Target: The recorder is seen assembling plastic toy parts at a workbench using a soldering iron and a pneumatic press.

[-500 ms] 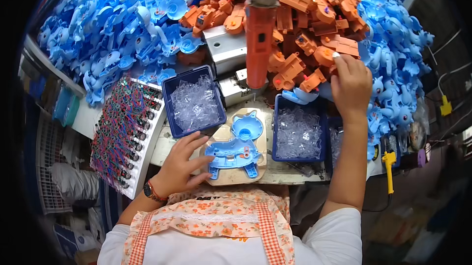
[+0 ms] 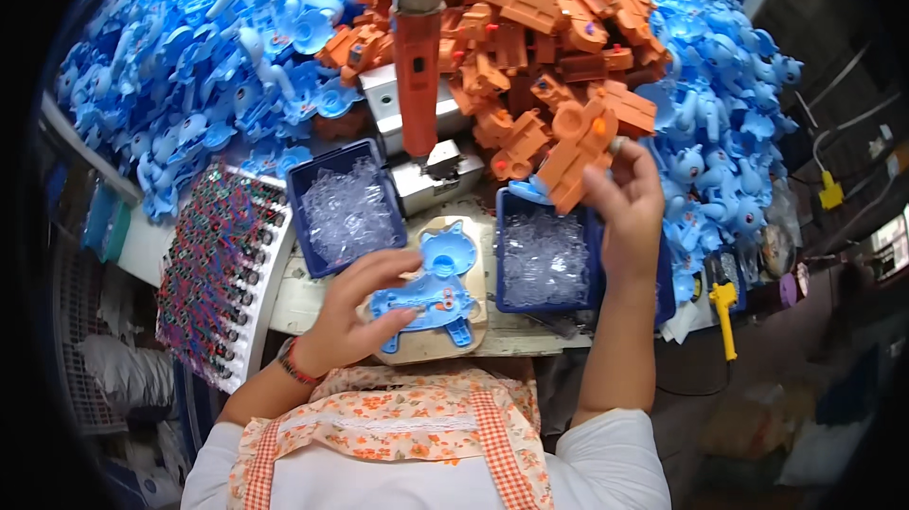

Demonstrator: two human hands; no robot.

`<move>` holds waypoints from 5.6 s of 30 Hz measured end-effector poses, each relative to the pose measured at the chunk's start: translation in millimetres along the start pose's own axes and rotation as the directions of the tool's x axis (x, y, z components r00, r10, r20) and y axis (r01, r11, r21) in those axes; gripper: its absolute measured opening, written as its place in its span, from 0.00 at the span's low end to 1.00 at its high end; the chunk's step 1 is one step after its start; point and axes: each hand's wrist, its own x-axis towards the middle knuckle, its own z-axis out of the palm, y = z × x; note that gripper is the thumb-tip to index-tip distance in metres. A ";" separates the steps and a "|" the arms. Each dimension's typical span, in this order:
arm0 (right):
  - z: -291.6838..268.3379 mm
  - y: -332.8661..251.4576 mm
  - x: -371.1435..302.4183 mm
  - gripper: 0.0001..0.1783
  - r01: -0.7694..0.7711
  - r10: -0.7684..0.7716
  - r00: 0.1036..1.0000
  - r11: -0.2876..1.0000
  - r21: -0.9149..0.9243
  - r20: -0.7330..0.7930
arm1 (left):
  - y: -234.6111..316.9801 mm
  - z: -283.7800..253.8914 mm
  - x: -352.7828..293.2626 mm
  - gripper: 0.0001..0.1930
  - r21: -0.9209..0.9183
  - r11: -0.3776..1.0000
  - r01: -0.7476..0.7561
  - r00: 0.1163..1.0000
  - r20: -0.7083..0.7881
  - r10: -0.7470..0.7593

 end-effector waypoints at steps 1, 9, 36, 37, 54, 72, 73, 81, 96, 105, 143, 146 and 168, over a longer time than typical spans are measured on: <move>8.2 2.4 -16.4 0.24 -0.010 0.007 0.996 0.999 0.036 0.088 | 2.8 7.1 8.0 0.28 -0.237 0.968 0.077 0.997 -0.002 -0.079; 65.5 54.6 -87.3 0.25 0.008 0.005 0.993 0.994 -0.111 0.117 | -21.2 23.6 16.0 0.22 -0.631 0.756 0.174 0.962 -0.056 -0.268; 46.9 37.5 -74.8 0.09 0.902 -0.429 0.379 0.368 -0.224 0.820 | -9.3 -25.7 -9.6 0.18 -0.085 0.940 0.330 0.919 0.254 -0.300; 47.4 43.2 -78.6 0.09 0.903 -0.429 0.376 0.370 -0.220 0.821 | -8.9 -21.4 -10.8 0.18 -0.086 0.939 0.331 0.920 0.251 -0.302; 46.1 40.6 -84.7 0.32 0.465 -0.220 0.763 0.840 -0.279 0.608 | 6.9 -12.8 -12.2 0.19 0.584 0.777 -0.235 0.958 0.006 0.285; 58.2 35.4 -89.9 0.14 0.787 -0.483 0.611 0.456 -0.416 0.627 | -16.4 6.1 -17.1 0.18 -0.162 0.972 0.173 0.957 -0.205 -0.205; 56.5 34.1 -90.3 0.12 0.826 -0.491 0.561 0.395 -0.403 0.667 | -17.3 6.0 -16.7 0.18 -0.177 0.961 0.213 0.956 -0.163 -0.242; 53.5 6.4 -80.7 0.11 0.897 -0.410 0.395 0.365 -0.249 0.822 | -11.7 -17.7 -7.0 0.19 -0.217 0.901 0.376 0.926 0.112 -0.360; 64.1 50.1 -111.6 0.12 0.675 -0.556 0.723 0.442 -0.591 0.410 | -16.1 17.4 -1.3 0.18 -0.151 0.970 0.189 0.932 -0.284 -0.226; -5.6 28.1 -123.6 0.12 0.412 -0.352 0.895 0.423 -0.807 0.272 | -38.5 27.3 -6.7 0.17 0.675 0.737 -0.046 0.980 -0.113 0.165; -401.0 36.7 -128.4 0.23 0.023 -0.850 0.523 0.082 -0.996 -0.058 | 0.9 -57.0 -52.0 0.14 0.653 0.757 -0.025 0.980 -0.133 0.147; -345.6 2.6 -127.5 0.18 0.065 -0.901 0.411 0.179 -0.982 -0.137 | 4.0 -114.4 -83.5 0.06 0.753 0.630 0.192 0.941 -0.324 0.101; -181.0 62.0 -92.7 0.19 -0.027 0.102 0.909 0.982 0.189 -0.403 | 0.3 -190.8 -170.3 0.13 0.900 0.224 0.374 0.926 -0.374 -0.045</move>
